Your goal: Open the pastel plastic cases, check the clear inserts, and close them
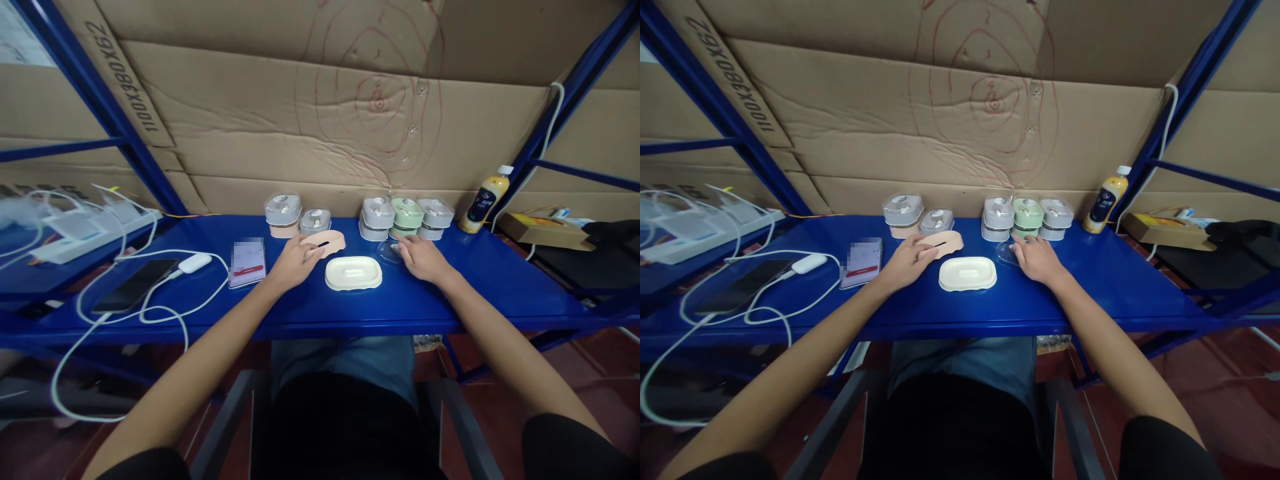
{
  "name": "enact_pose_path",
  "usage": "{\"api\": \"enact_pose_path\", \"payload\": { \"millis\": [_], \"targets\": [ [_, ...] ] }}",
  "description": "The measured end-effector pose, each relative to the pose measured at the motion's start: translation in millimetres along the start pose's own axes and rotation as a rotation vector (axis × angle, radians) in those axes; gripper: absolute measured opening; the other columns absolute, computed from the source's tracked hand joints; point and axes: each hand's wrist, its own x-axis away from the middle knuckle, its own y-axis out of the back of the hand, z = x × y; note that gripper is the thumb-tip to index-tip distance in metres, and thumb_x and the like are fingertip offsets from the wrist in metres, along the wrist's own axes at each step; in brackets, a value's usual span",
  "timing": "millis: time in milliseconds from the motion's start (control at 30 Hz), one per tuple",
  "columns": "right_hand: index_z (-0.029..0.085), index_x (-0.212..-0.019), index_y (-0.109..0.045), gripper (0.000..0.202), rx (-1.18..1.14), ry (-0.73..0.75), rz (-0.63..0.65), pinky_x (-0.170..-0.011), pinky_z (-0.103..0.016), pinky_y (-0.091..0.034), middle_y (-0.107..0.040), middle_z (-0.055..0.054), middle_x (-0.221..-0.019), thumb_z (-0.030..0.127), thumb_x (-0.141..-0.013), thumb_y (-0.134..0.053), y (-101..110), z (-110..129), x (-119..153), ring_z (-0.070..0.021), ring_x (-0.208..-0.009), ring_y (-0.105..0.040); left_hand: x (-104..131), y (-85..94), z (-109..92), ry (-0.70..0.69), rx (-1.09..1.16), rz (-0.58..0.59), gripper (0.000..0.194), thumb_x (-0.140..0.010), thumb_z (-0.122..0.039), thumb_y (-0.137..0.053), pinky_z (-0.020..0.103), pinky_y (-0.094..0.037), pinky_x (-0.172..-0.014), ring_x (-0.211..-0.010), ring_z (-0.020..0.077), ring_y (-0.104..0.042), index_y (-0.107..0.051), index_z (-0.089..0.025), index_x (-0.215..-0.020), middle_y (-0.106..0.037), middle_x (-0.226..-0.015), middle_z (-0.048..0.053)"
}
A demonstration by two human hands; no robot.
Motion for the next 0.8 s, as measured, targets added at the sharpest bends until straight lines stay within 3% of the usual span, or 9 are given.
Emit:
{"api": "enact_pose_path", "payload": {
  "millis": [133,233,333,400,467,533,600,700,800],
  "targets": [
    [0.011,-0.125,-0.078,0.061,-0.068,0.009,-0.14,-0.099,-0.047,-0.052,-0.08,-0.02,-0.117,0.038,-0.115,-0.024,2.3,-9.6,-6.3,-0.0361,-0.109,-0.071,4.0,-2.8,-7.0,-0.04,0.042,-0.025,0.058,-0.107,-0.054,-0.044,0.057,-0.038,-0.129,-0.147,0.0393,-0.053,-0.081,-0.013,-0.123,-0.062,-0.149,0.019],
    [0.015,-0.111,-0.082,0.059,-0.111,0.011,-0.192,-0.098,-0.048,-0.054,-0.082,-0.018,-0.112,0.044,-0.114,-0.032,0.8,-14.2,-6.6,-0.0358,-0.104,-0.073,8.4,-4.2,-14.3,-0.142,0.124,-0.013,0.054,-0.107,-0.054,-0.048,0.052,-0.038,-0.13,-0.149,0.0356,-0.053,-0.079,-0.015,-0.128,-0.056,-0.158,0.016],
    [0.016,-0.132,-0.076,0.06,-0.165,0.031,-0.175,-0.102,-0.052,-0.056,-0.077,-0.02,-0.127,0.064,-0.106,-0.05,-4.0,-14.4,-4.1,-0.0393,-0.117,-0.071,11.7,-5.6,-17.1,-0.185,0.152,0.037,0.054,-0.106,-0.054,-0.05,0.05,-0.038,-0.131,-0.151,0.0344,-0.051,-0.077,-0.014,-0.132,-0.052,-0.162,0.018],
    [0.013,-0.152,-0.061,0.083,-0.18,0.028,-0.098,-0.106,-0.057,-0.055,-0.07,-0.025,-0.142,0.074,-0.097,-0.061,-7.6,-12.9,-2.8,-0.0448,-0.129,-0.066,13.4,-6.2,-17.0,-0.189,0.156,0.058,0.054,-0.106,-0.054,-0.05,0.051,-0.037,-0.132,-0.152,0.0344,-0.051,-0.077,-0.014,-0.132,-0.051,-0.163,0.018],
    [0.011,-0.162,-0.048,0.098,-0.19,0.028,-0.002,-0.109,-0.061,-0.054,-0.064,-0.028,-0.149,0.076,-0.091,-0.068,-10.1,-11.4,-2.3,-0.048,-0.136,-0.062,15.2,-6.9,-17.7,-0.222,0.17,0.094,0.053,-0.107,-0.054,-0.051,0.051,-0.037,-0.132,-0.153,0.0343,-0.05,-0.077,-0.016,-0.133,-0.051,-0.164,0.017],
    [0.011,-0.162,-0.047,0.097,-0.202,0.03,0.049,-0.109,-0.061,-0.054,-0.065,-0.028,-0.146,0.073,-0.091,-0.07,-10.0,-10.2,-2.2,-0.0483,-0.135,-0.063,17.1,-8.3,-20.6,-0.272,0.191,0.157,0.049,-0.106,-0.052,-0.053,0.051,-0.038,-0.132,-0.156,0.0339,-0.047,-0.076,-0.02,-0.134,-0.05,-0.166,0.014],
    [0.012,-0.159,-0.052,0.089,-0.235,0.02,0.016,-0.108,-0.061,-0.055,-0.069,-0.026,-0.139,0.07,-0.094,-0.069,-6.6,-8.3,-1.6,-0.0465,-0.128,-0.067,18.8,-10.5,-25.4,-0.299,0.208,0.214,0.049,-0.104,-0.053,-0.059,0.051,-0.037,-0.132,-0.158,0.0335,-0.044,-0.073,-0.022,-0.14,-0.048,-0.168,0.013],
    [0.017,-0.153,-0.059,0.076,-0.369,0.036,-0.153,-0.107,-0.061,-0.056,-0.071,-0.022,-0.135,0.069,-0.098,-0.063,4.5,0.2,0.7,-0.0422,-0.122,-0.07,19.9,-13.7,-33.5,-0.267,0.235,0.213,0.069,-0.093,-0.056,-0.074,0.051,-0.036,-0.133,-0.158,0.035,-0.045,-0.061,-0.022,-0.151,-0.049,-0.168,0.014],
    [0.026,-0.154,-0.059,0.07,-0.545,0.207,-0.278,-0.113,-0.06,-0.053,-0.068,-0.015,-0.141,0.067,-0.098,-0.065,19.2,19.4,2.2,-0.0372,-0.13,-0.066,19.6,-15.6,-37.8,-0.205,0.292,0.197,0.09,-0.082,-0.055,-0.086,0.053,-0.04,-0.13,-0.153,0.0382,-0.051,-0.05,-0.021,-0.157,-0.054,-0.163,0.016]
  ]
}}
